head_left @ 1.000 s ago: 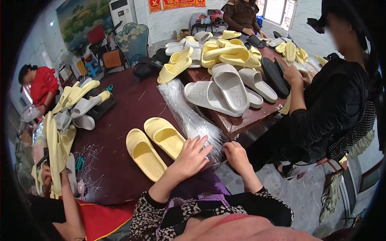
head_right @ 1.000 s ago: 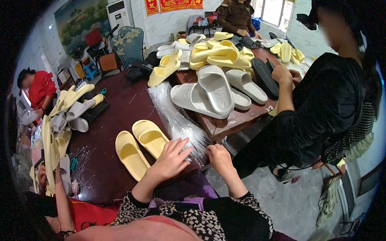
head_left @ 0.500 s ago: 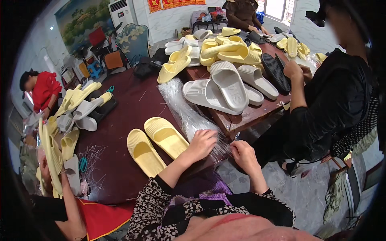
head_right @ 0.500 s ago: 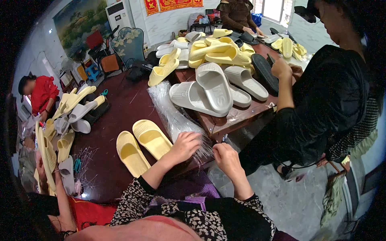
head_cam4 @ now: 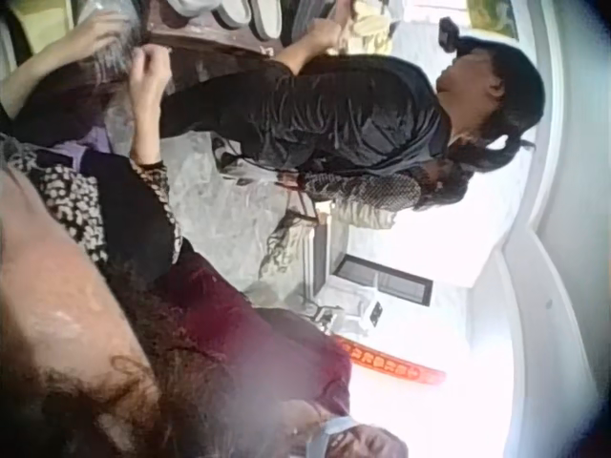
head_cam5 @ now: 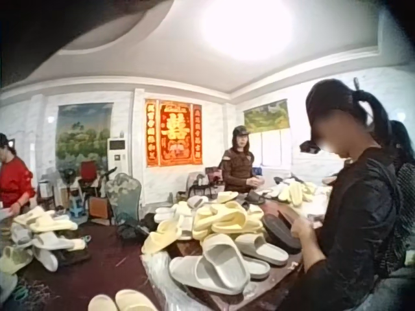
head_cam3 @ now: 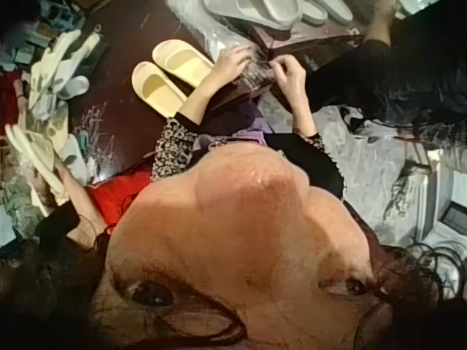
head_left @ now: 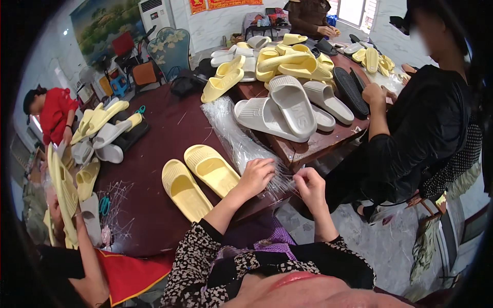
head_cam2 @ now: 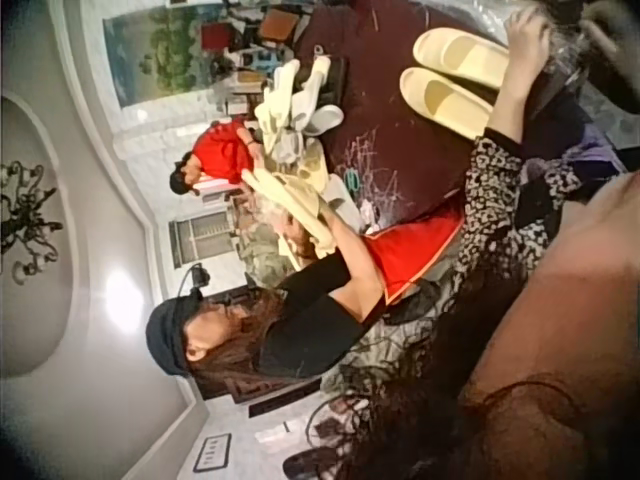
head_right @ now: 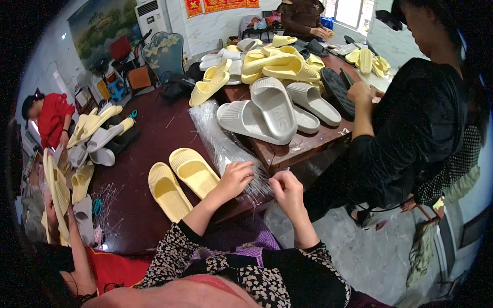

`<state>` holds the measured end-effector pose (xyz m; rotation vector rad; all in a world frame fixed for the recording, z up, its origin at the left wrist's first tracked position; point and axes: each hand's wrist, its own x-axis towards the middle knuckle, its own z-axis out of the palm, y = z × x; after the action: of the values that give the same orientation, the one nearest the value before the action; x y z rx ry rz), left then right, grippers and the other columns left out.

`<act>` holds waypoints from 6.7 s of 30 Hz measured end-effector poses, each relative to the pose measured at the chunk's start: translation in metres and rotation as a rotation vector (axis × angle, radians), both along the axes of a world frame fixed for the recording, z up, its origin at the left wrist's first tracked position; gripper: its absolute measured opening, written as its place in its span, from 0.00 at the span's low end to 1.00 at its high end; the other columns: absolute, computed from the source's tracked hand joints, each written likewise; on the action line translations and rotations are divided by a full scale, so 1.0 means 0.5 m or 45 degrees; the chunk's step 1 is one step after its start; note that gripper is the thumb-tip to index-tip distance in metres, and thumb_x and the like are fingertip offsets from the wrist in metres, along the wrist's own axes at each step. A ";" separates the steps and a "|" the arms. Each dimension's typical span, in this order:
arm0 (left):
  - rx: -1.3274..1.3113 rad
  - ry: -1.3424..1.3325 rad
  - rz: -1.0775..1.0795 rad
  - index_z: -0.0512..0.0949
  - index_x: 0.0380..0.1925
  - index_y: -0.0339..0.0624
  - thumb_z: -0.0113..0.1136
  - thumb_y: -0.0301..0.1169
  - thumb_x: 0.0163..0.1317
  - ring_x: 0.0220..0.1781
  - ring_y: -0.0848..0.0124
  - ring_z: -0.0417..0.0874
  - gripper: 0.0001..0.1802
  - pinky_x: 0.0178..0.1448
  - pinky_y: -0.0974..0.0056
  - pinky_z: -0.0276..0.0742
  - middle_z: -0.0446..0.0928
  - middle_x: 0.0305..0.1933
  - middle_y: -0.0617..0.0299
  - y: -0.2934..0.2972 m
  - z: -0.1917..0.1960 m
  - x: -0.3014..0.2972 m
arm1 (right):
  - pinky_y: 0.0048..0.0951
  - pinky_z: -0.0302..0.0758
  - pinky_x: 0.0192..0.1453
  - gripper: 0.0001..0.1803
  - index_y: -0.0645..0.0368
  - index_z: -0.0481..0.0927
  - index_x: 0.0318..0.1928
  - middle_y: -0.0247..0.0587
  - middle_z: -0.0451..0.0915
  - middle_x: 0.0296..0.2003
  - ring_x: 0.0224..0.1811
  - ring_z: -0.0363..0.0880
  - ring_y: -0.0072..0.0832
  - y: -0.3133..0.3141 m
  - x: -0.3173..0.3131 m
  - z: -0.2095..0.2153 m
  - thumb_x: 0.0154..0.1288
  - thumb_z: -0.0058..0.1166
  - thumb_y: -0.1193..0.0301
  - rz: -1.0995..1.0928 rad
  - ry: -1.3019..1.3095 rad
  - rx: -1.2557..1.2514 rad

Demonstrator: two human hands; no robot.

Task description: The person pairs slippers by taking plastic ties from a bundle and threading them through pairs of slippers to fasten them together by hand.

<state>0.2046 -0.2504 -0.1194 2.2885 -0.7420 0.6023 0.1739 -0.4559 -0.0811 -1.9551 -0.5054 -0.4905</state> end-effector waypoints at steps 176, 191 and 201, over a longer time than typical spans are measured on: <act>-1.452 0.474 0.643 0.78 0.33 0.37 0.54 0.27 0.61 0.22 0.86 0.69 0.06 0.26 0.80 0.65 0.74 0.25 0.69 0.412 0.072 -0.068 | 0.20 0.68 0.26 0.02 0.61 0.75 0.35 0.30 0.73 0.22 0.23 0.68 0.13 0.605 0.181 -0.001 0.64 0.48 0.78 0.946 0.405 0.448; -1.739 0.471 0.507 0.75 0.32 0.39 0.54 0.27 0.60 0.20 0.85 0.70 0.04 0.21 0.80 0.63 0.75 0.25 0.68 0.414 0.060 -0.068 | 0.24 0.70 0.27 0.02 0.61 0.78 0.29 0.36 0.74 0.17 0.18 0.69 0.20 0.594 0.177 -0.016 0.56 0.54 0.76 0.810 0.068 0.096; -1.663 0.365 0.476 0.75 0.32 0.40 0.55 0.26 0.58 0.24 0.82 0.76 0.03 0.22 0.79 0.65 0.77 0.28 0.66 0.409 0.062 -0.072 | 0.29 0.71 0.30 0.01 0.60 0.78 0.29 0.37 0.74 0.17 0.20 0.70 0.28 0.594 0.170 -0.013 0.54 0.54 0.76 0.782 0.019 0.067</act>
<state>0.1688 -0.0460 -0.0885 1.2008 0.2473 0.6227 0.2587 -0.1589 -0.0878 -1.6397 -1.0238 -0.0940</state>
